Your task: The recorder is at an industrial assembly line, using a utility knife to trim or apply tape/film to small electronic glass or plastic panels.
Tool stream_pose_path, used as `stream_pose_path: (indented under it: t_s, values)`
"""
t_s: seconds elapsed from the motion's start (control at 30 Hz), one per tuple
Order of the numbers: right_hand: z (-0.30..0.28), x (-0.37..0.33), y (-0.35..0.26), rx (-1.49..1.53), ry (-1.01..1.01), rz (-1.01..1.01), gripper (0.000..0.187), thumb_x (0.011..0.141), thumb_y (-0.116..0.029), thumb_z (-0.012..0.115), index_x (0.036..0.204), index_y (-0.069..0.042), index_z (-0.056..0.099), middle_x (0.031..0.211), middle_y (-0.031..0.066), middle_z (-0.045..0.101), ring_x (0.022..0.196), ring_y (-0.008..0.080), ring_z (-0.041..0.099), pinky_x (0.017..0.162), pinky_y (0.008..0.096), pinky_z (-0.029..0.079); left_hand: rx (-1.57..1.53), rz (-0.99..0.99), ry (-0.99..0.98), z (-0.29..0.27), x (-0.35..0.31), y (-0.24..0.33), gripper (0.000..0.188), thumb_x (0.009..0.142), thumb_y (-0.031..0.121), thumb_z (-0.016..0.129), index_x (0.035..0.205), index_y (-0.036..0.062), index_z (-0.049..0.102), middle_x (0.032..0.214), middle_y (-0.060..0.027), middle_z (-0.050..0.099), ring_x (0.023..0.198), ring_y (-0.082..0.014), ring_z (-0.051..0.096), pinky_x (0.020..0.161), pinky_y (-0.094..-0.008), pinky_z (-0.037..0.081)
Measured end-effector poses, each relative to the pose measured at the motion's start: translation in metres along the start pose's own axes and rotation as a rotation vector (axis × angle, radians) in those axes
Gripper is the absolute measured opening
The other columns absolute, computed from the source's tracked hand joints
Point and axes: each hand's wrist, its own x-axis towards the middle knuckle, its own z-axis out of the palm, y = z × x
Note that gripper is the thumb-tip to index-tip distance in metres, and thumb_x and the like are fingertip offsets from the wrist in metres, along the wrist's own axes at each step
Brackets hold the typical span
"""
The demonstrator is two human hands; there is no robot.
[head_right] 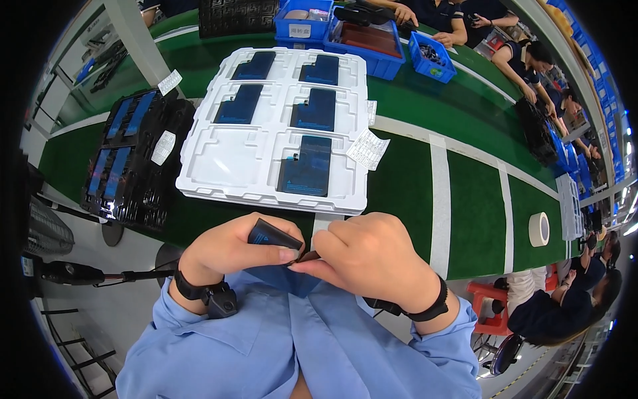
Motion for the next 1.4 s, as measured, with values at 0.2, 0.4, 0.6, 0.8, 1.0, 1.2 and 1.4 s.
stream_pose_path:
  t_s: [0.2,0.4,0.6,0.8,1.0,1.2,1.4]
  values:
    - [-0.001,0.001,0.0,0.001,0.064,-0.011,0.036,0.066,-0.036,0.07,0.06,-0.009,0.047,0.05,0.0025,0.043,0.044,0.0196,0.049,0.039,0.0294,0.037,0.005,0.012,-0.002,0.0,-0.002,-0.001,0.013,0.084,0.013,0.054,0.086,0.0004,0.058,0.071,0.0028,0.052,0.066,-0.005,0.043,0.06,-0.0203,0.037]
    - [0.006,0.0,-0.001,0.026,0.119,0.018,0.043,0.059,-0.037,0.073,0.056,-0.008,0.042,0.05,0.0041,0.039,0.042,0.0219,0.043,0.039,0.0312,0.033,-0.009,-0.035,0.014,0.001,-0.003,0.005,0.013,0.081,0.01,0.056,0.088,-0.0002,0.058,0.073,0.0009,0.054,0.069,-0.0058,0.045,0.063,-0.0201,0.036]
    - [0.001,0.001,0.0,0.002,0.077,0.008,0.039,0.063,-0.037,0.071,0.059,-0.009,0.044,0.051,0.0036,0.041,0.044,0.0209,0.046,0.039,0.0306,0.035,-0.013,-0.02,0.039,0.003,-0.003,0.005,0.013,0.081,0.011,0.056,0.088,-0.0001,0.058,0.074,0.0009,0.054,0.07,-0.006,0.044,0.063,-0.0204,0.036]
    - [0.002,0.001,0.001,-0.014,0.068,-0.001,0.035,0.067,-0.036,0.069,0.062,-0.01,0.047,0.052,0.0033,0.044,0.045,0.02,0.05,0.04,0.0303,0.038,-0.002,-0.058,0.048,0.001,-0.004,0.008,0.016,0.08,0.011,0.057,0.09,-0.0005,0.058,0.078,-0.0001,0.056,0.074,-0.0069,0.047,0.067,-0.0205,0.038]
    - [0.017,-0.004,0.003,0.056,0.218,0.005,0.035,0.076,-0.04,0.059,0.065,-0.009,0.047,0.055,0.0043,0.044,0.048,0.0216,0.05,0.042,0.033,0.04,-0.042,-0.064,0.3,0.009,-0.012,0.008,0.022,0.078,0.008,0.06,0.096,-0.0047,0.059,0.093,-0.0083,0.06,0.088,-0.0136,0.053,0.083,-0.0255,0.039]
    - [0.027,-0.007,0.007,0.096,0.23,0.031,0.036,0.069,-0.04,0.062,0.068,-0.005,0.051,0.058,0.0078,0.052,0.052,0.0277,0.055,0.045,0.0362,0.043,-0.086,0.016,0.301,-0.015,-0.01,-0.014,0.035,0.072,0.013,0.061,0.102,-0.0039,0.055,0.093,-0.0138,0.061,0.086,-0.0224,0.059,0.077,-0.0329,0.047]
    - [0.025,-0.024,0.011,0.001,0.333,0.142,0.041,0.069,-0.048,0.062,0.067,-0.007,0.057,0.055,0.0094,0.056,0.051,0.0287,0.056,0.046,0.0375,0.042,0.175,0.076,0.262,0.007,0.006,0.007,0.027,0.084,0.01,0.051,0.105,-0.0054,0.054,0.097,-0.0112,0.057,0.088,-0.0182,0.054,0.079,-0.029,0.042]
